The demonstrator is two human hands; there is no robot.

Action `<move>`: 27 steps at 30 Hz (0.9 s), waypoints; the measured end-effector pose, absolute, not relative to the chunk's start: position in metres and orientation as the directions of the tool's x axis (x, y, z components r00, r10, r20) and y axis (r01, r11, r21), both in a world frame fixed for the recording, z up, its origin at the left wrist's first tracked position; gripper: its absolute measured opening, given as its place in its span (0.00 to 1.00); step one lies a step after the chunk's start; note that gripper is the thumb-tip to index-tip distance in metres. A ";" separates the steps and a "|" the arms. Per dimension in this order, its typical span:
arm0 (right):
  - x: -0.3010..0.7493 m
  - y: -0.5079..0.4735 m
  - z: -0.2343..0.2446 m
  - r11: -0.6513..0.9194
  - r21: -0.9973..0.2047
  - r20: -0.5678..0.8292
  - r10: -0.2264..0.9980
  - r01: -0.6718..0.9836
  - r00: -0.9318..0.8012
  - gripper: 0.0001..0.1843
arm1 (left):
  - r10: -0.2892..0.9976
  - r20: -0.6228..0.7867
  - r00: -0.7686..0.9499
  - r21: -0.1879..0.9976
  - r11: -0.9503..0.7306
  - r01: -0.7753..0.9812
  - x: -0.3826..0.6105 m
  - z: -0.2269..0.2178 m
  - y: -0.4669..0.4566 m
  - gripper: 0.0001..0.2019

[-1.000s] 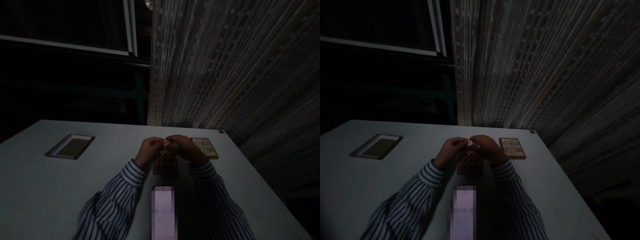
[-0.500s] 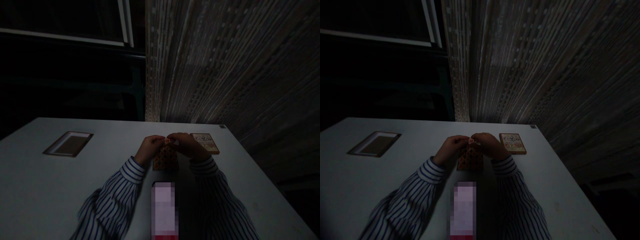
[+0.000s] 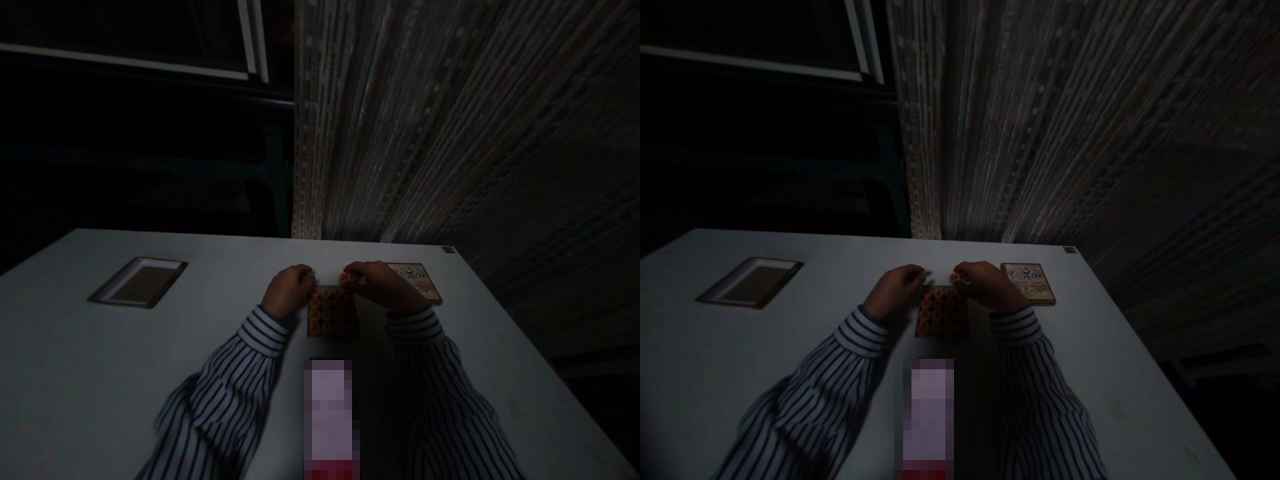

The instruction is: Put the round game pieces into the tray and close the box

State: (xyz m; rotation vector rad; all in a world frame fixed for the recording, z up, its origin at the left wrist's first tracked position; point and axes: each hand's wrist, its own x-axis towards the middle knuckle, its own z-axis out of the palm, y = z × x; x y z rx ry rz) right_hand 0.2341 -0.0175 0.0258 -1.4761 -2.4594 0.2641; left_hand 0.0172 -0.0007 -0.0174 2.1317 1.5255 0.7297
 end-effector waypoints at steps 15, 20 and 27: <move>0.243 -0.015 0.018 0.436 -0.175 -0.008 0.896 0.883 -0.444 0.11 | 0.923 0.026 0.384 0.612 -0.318 0.724 0.016 -0.026 0.003 0.16; 0.243 -0.014 0.016 0.429 -0.150 -0.051 0.896 0.891 -0.440 0.11 | 0.919 0.022 0.395 0.620 -0.322 0.716 0.016 -0.028 0.003 0.16; 0.240 -0.010 0.007 0.424 -0.116 -0.088 0.896 0.898 -0.435 0.10 | 0.934 -0.001 0.358 0.678 -0.262 0.686 0.017 -0.027 0.002 0.14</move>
